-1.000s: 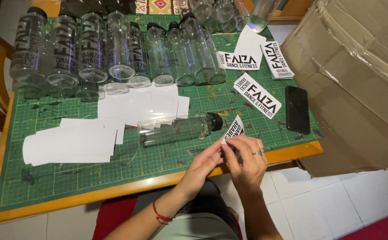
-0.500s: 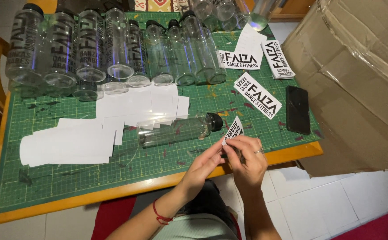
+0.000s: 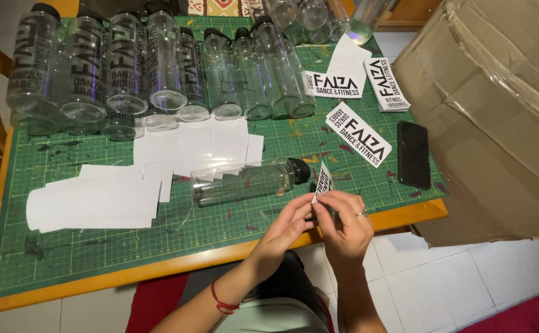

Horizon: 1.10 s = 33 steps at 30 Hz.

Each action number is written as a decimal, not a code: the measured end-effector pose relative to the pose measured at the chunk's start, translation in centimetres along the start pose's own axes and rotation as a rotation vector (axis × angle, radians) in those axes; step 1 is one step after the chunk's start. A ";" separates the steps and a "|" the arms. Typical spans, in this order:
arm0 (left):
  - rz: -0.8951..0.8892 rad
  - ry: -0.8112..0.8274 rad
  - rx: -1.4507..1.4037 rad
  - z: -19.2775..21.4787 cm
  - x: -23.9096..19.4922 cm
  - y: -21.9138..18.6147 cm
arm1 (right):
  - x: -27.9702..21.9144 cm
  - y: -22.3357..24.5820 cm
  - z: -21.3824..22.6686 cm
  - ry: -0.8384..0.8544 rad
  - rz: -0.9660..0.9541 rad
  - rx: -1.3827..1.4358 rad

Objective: The person applies printed 'FAIZA DANCE & FITNESS' labels to clear plastic water bottles. They peel the backing from each label, align it on the bottle, and smooth it down by hand. Completed bottles are set aside on the table.

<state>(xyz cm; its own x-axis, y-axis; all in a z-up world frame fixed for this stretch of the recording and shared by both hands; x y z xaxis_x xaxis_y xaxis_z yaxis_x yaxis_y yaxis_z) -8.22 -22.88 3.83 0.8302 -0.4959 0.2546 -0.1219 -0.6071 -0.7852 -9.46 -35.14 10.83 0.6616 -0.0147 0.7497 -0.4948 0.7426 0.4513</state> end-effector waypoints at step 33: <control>0.037 0.018 0.166 0.4 -1.1 0.5 | -0.1 1.2 0.5 -0.021 -0.024 -0.038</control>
<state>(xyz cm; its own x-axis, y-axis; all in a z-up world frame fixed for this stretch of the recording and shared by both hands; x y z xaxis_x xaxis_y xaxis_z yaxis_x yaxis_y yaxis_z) -8.98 -22.39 2.94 0.8169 -0.5277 0.2330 -0.0594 -0.4786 -0.8760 -10.39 -34.58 11.59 0.6610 -0.0461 0.7489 -0.4573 0.7666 0.4508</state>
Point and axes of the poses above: each hand's wrist, its own x-axis towards the middle knuckle, its own z-axis out of the back of the hand, y = z × x, the point moved 5 cm from there along x, towards the middle knuckle, and after that the axes turned 2 degrees about -z, right-handed, at the moved point
